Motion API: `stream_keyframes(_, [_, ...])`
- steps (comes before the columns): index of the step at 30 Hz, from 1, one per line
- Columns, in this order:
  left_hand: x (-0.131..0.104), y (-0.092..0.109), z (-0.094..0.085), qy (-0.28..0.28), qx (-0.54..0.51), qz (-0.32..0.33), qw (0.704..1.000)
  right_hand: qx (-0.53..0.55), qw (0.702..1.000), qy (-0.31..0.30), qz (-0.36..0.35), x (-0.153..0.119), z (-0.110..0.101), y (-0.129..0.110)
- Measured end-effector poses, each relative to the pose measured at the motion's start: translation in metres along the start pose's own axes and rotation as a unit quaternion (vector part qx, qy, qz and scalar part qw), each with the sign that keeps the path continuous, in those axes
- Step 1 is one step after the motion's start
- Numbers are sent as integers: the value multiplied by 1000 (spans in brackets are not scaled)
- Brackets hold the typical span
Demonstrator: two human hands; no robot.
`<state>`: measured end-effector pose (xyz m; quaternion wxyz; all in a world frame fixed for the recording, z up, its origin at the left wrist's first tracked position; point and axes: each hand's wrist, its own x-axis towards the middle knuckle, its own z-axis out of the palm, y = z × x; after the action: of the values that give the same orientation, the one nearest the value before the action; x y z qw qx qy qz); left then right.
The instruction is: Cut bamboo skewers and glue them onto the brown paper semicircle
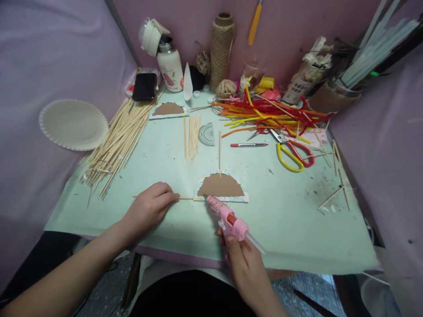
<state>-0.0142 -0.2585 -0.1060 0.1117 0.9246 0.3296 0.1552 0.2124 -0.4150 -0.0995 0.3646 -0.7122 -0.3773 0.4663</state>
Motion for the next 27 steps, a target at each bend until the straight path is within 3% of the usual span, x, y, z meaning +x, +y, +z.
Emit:
stream_keyframes(10, [-1,1,0,-26,9,-10,1000,50,999,-6,-6,2,0,1])
stream_keyframes(16, [0,4,-2,5,15,5,1000,127,992,7,0,-1,-2,0])
stream_keyframes(23, [4,9,-6,40,29,30,998,81,987,26,-133,21,-23,-4])
stream_keyframes(27, [5,10,-5,45,41,43,997,49,975,54,-212,36,-21,-5])
